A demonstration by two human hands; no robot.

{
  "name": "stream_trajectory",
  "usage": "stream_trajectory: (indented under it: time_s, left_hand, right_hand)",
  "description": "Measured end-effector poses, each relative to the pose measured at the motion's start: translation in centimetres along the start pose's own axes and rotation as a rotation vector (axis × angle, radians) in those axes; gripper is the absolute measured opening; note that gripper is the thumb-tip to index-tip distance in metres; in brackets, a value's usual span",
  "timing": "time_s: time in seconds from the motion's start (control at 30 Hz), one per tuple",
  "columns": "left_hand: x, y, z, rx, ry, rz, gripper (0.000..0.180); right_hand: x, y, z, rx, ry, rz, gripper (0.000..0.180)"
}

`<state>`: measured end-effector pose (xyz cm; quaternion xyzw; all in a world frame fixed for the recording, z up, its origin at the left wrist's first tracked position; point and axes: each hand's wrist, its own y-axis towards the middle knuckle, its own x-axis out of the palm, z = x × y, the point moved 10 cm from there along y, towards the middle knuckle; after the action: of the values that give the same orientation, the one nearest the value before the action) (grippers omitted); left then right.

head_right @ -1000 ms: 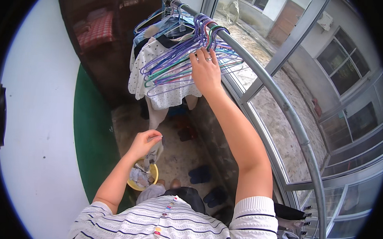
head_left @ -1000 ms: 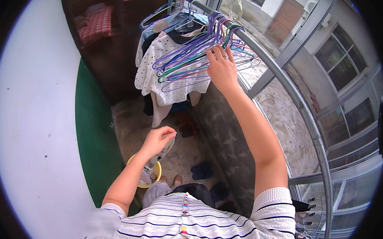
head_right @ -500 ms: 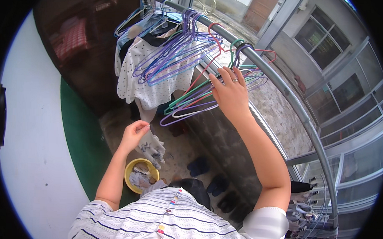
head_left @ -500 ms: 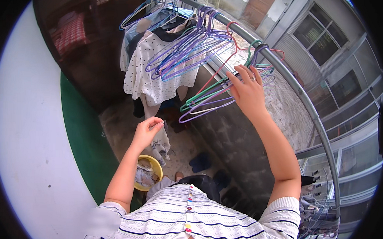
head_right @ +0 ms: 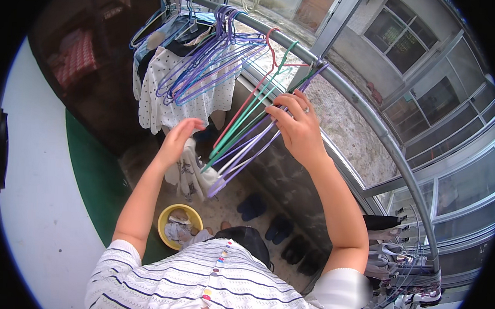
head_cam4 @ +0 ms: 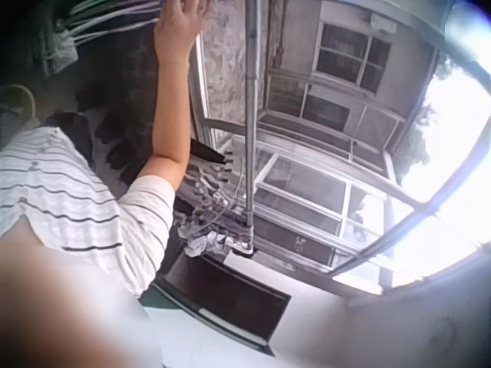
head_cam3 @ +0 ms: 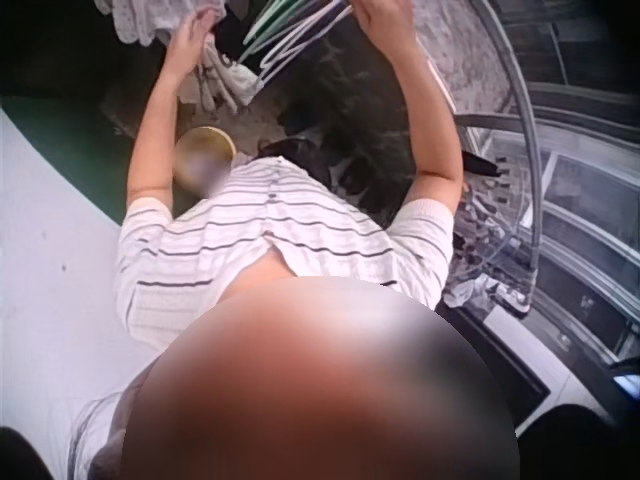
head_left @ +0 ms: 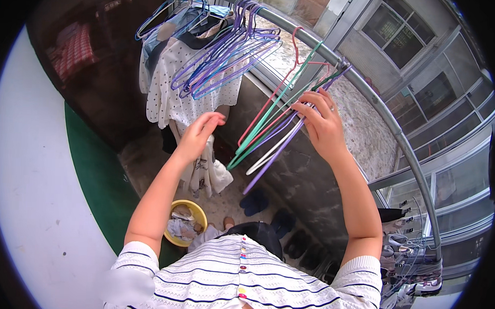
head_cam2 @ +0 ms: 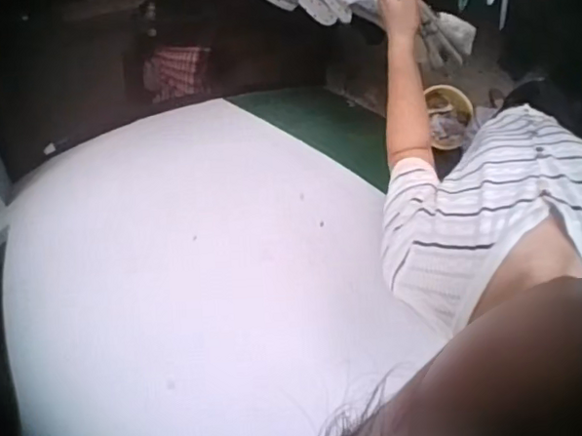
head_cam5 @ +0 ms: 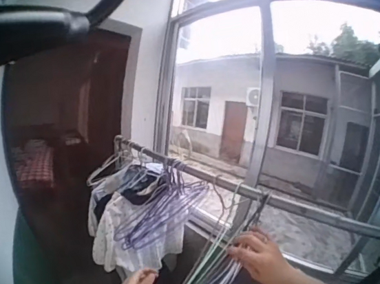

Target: The person washes a beige tote bag by hand in a sink, scrubbing it with soap and rinsing it thoroughly. They then move to a balcony area, where they hang the wet bag on a clothes hanger. The person proceeds to take other items, including a white shirt and a pair of pants, from a yellow bucket and hangs them on the drying rack.

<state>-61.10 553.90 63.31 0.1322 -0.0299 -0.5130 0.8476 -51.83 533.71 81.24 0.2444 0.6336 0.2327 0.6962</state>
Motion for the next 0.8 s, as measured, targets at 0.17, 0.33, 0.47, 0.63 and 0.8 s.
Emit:
stream_trajectory:
  time_s: [0.17,0.33,0.47,0.63,0.8]
  left_hand:
    - [7.6,3.0,3.7,-0.037,0.064,-0.233,0.045]
    - [11.3,6.0,5.5,-0.036,0.160,-0.268,0.049]
    - [13.4,6.2,4.6,-0.146,0.003,-0.356,0.028]
    - [11.8,7.0,3.2,-0.156,-0.096,-0.357,0.020]
    - [7.8,8.2,3.6,-0.183,-0.100,-0.233,0.020]
  right_hand:
    - [0.1,-0.8,0.4,0.030,0.047,-0.039,0.028]
    - [-0.2,-1.1,0.5,0.003,0.084,-0.054,0.028]
    - [-0.3,-1.5,0.8,0.066,0.182,-0.095,0.030]
    - [-1.7,-1.5,-0.5,0.001,0.108,-0.129,0.027]
    - [-2.6,-3.1,0.2,0.047,0.116,-0.194,0.026]
